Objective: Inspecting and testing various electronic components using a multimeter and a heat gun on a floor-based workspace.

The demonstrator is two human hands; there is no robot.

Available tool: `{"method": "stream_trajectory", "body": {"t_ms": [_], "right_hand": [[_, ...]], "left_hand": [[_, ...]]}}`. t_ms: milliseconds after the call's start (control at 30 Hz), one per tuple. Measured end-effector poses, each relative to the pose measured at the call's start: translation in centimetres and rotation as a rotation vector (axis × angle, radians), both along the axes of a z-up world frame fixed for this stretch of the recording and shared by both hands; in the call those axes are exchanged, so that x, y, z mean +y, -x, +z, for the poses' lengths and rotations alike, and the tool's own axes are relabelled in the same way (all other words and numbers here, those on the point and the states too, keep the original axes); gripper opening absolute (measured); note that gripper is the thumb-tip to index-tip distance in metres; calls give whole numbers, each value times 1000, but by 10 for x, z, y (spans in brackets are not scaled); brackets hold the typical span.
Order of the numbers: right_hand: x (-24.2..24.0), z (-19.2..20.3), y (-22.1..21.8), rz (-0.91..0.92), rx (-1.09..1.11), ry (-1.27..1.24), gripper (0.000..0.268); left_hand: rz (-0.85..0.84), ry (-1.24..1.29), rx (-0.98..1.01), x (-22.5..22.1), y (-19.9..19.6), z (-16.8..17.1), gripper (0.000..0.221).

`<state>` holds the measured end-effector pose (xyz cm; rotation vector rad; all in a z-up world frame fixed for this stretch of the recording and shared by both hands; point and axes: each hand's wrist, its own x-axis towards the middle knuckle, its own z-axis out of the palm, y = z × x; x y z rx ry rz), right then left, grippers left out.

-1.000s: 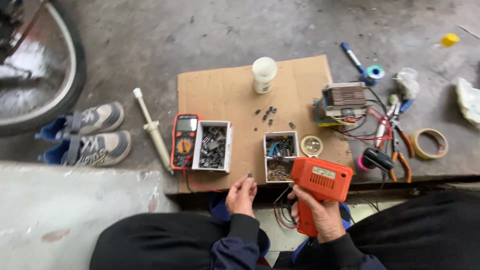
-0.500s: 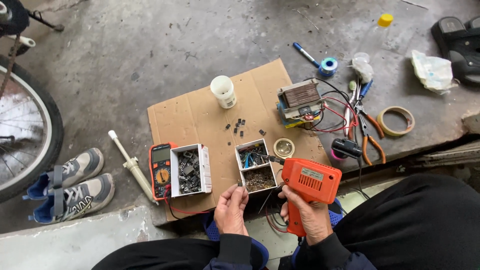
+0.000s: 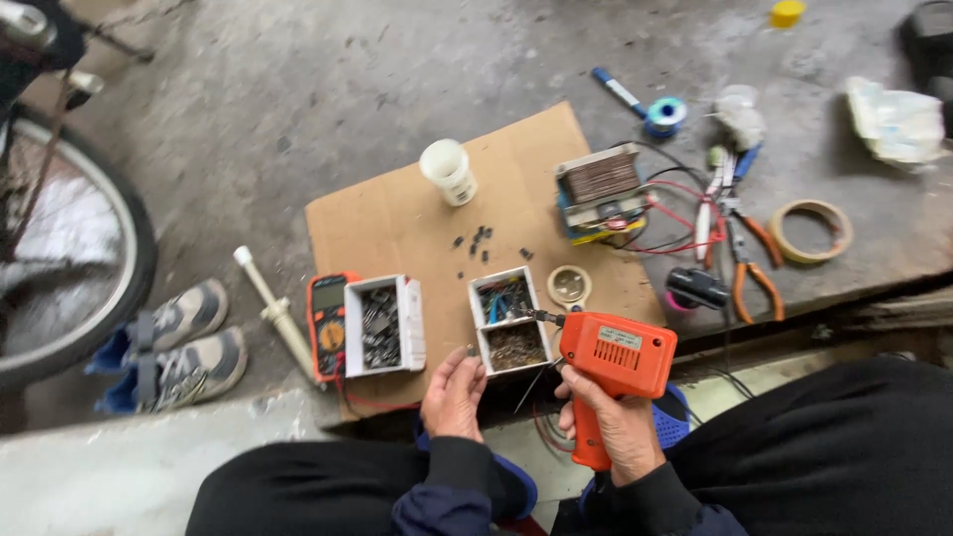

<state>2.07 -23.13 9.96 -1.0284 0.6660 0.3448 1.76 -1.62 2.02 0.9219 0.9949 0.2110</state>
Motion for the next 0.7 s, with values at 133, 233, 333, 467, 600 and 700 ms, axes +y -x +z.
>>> {"method": "stream_trajectory", "body": {"t_ms": [133, 233, 333, 467, 600, 700], "right_hand": [[17, 5, 6, 118, 31, 39, 31], [24, 2, 10, 176, 56, 83, 30], [25, -8, 11, 230, 32, 127, 28], [29, -22, 12, 257, 3, 249, 23], [41, -17, 8, 304, 5, 338, 26], [45, -14, 10, 330, -17, 377, 25]], "left_hand": [[41, 2, 10, 9, 5, -22, 46], [33, 15, -8, 13, 10, -42, 42], [40, 11, 17, 15, 13, -44, 42], [16, 22, 1, 14, 18, -47, 46], [21, 35, 33, 12, 17, -40, 42], [37, 71, 11, 15, 20, -49, 38]]}}
